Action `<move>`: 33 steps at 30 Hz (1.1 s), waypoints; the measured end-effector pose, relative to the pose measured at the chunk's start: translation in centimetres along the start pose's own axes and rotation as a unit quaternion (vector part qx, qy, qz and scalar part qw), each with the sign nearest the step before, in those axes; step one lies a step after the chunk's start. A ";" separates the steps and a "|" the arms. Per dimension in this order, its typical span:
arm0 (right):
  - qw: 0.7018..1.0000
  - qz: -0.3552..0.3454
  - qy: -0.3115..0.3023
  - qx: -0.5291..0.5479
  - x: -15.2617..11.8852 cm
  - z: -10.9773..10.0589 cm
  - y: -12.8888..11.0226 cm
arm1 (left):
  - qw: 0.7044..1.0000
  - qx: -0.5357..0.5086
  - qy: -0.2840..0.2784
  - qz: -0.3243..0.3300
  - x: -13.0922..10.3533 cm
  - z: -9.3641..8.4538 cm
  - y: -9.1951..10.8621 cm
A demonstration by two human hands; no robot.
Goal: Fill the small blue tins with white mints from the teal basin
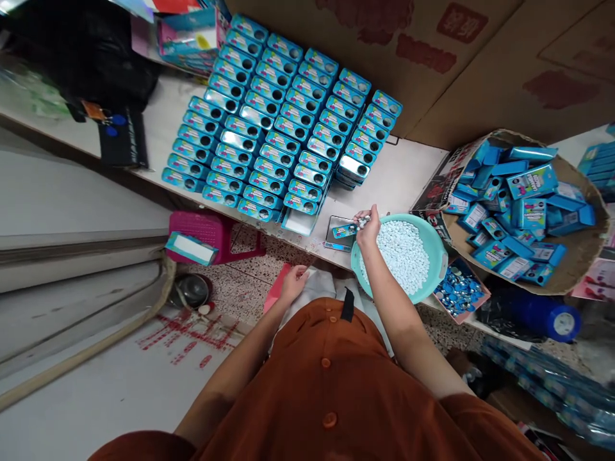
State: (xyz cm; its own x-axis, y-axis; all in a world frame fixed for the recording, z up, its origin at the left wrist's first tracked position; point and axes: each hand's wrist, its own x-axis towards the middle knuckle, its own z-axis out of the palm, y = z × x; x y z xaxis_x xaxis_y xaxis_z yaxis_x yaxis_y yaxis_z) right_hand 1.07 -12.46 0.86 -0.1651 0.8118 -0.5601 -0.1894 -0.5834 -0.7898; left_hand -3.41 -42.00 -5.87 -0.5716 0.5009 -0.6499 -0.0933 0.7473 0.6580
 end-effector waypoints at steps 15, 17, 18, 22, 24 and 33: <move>0.997 -0.055 0.006 -0.052 -0.6 0.1 1.0 | 1.000 -0.012 0.010 -0.010 0.9 0.0 0.0; 0.997 -0.052 0.011 -0.059 -0.6 0.1 1.0 | 1.000 -0.012 0.009 -0.010 0.9 0.0 0.0; 0.997 -0.051 0.013 -0.064 -0.7 0.1 1.0 | 1.000 -0.012 0.009 -0.009 1.0 0.0 0.0; 0.995 -0.048 0.024 -0.080 -0.8 0.1 1.0 | 1.000 -0.013 0.010 -0.006 1.0 0.0 0.3; 0.995 -0.049 0.021 -0.079 -0.8 0.1 1.0 | 1.000 -0.014 0.011 -0.006 0.9 0.1 0.4; 0.993 -0.064 0.017 -0.096 -1.1 0.3 1.0 | 1.000 -0.020 0.012 -0.007 1.0 0.2 0.3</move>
State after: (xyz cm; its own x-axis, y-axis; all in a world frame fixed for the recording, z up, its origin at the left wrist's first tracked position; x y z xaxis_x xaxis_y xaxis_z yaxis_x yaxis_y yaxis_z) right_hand 0.77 -13.95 0.79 -0.1186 0.8815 -0.4571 -0.0177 -0.4621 -0.8866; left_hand -3.86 -41.21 -6.43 -0.5898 0.4795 -0.6498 -0.1331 0.7359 0.6639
